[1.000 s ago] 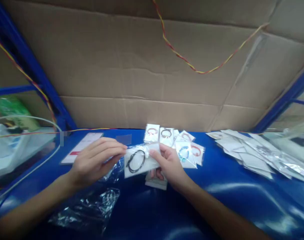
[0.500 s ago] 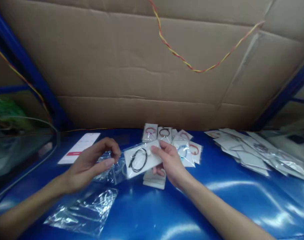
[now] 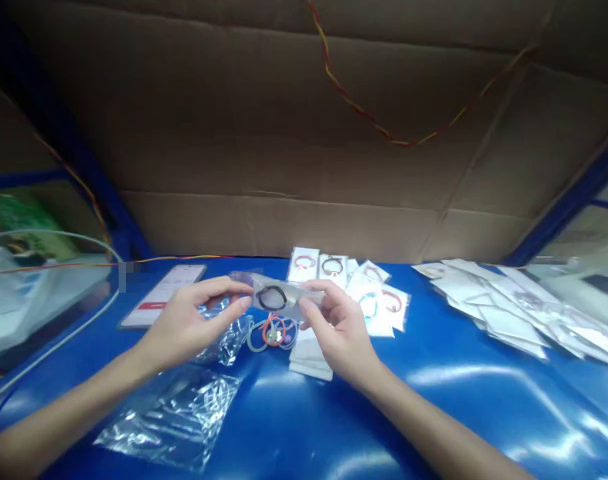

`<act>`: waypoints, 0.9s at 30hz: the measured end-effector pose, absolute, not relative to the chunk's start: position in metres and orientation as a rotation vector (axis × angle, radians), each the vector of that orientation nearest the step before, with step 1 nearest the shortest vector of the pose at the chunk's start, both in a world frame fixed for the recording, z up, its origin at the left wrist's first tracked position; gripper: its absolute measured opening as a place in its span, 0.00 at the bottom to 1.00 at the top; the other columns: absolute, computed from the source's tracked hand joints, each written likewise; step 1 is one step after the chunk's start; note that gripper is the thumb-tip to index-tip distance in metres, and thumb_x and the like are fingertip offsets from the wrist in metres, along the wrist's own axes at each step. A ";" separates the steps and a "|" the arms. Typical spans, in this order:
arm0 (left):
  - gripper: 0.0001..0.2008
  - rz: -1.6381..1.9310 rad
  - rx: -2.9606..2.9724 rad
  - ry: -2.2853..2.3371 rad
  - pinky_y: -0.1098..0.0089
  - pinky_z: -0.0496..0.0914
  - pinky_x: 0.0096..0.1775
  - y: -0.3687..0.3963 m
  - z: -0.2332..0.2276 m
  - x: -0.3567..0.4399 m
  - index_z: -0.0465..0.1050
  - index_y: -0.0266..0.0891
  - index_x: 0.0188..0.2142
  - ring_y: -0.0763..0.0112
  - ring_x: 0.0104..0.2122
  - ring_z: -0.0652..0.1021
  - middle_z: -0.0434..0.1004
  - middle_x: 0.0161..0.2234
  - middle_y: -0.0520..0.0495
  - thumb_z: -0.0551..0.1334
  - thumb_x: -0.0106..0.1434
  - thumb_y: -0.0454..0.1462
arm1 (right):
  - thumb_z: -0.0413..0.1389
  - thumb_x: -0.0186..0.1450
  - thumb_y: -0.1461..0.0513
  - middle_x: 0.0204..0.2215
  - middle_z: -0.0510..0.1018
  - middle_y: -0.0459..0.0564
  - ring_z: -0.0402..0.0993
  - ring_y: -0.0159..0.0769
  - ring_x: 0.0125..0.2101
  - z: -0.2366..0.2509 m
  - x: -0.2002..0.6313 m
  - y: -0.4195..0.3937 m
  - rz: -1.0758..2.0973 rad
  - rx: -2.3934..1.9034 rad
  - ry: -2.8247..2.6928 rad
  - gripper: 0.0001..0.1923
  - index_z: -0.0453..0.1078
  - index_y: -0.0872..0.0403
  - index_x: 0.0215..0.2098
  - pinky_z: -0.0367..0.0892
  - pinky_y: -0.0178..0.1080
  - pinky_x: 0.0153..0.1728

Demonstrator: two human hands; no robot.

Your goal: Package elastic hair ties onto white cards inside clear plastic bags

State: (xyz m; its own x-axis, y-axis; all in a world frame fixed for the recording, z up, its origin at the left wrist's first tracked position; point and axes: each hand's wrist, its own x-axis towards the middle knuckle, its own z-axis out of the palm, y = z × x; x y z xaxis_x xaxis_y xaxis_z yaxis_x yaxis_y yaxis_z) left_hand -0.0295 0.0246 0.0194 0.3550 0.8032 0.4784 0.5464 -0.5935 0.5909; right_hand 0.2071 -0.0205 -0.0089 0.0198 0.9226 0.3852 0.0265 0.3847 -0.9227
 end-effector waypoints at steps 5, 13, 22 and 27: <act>0.17 1.003 1.939 1.146 0.69 0.71 0.31 0.026 0.020 -0.027 0.82 0.38 0.43 0.65 0.29 0.79 0.85 0.33 0.47 0.63 0.67 0.48 | 0.63 0.67 0.54 0.28 0.81 0.45 0.80 0.36 0.27 -0.006 0.208 -0.021 0.923 -0.920 -1.374 0.12 0.73 0.49 0.46 0.80 0.37 0.29; 0.15 1.027 1.926 1.096 0.72 0.68 0.28 0.030 0.017 -0.029 0.85 0.39 0.36 0.67 0.28 0.77 0.84 0.31 0.46 0.66 0.64 0.48 | 0.63 0.67 0.54 0.31 0.83 0.45 0.79 0.35 0.26 -0.009 0.211 -0.020 1.003 -0.899 -1.320 0.12 0.74 0.48 0.46 0.79 0.37 0.26; 0.18 0.919 1.831 1.089 0.74 0.50 0.18 0.027 0.018 -0.029 0.84 0.38 0.32 0.77 0.15 0.59 0.63 0.14 0.55 0.64 0.65 0.49 | 0.64 0.67 0.55 0.33 0.83 0.47 0.80 0.37 0.28 -0.008 0.211 -0.020 1.063 -0.893 -1.288 0.12 0.76 0.49 0.46 0.79 0.37 0.26; 0.18 0.895 1.788 1.108 0.74 0.50 0.17 0.026 0.020 -0.031 0.84 0.37 0.33 0.76 0.14 0.60 0.64 0.13 0.54 0.65 0.63 0.50 | 0.65 0.66 0.53 0.33 0.84 0.47 0.80 0.36 0.26 -0.009 0.211 -0.018 1.103 -0.877 -1.272 0.13 0.77 0.49 0.46 0.78 0.37 0.24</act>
State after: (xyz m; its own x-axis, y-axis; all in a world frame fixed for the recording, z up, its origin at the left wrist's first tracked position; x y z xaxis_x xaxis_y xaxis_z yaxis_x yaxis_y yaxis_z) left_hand -0.0306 0.0264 0.0197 0.3570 0.9235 0.1406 0.3322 -0.2662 0.9049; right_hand 0.2107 -0.0183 -0.0086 -0.0392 0.9593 0.2798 -0.1413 0.2719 -0.9519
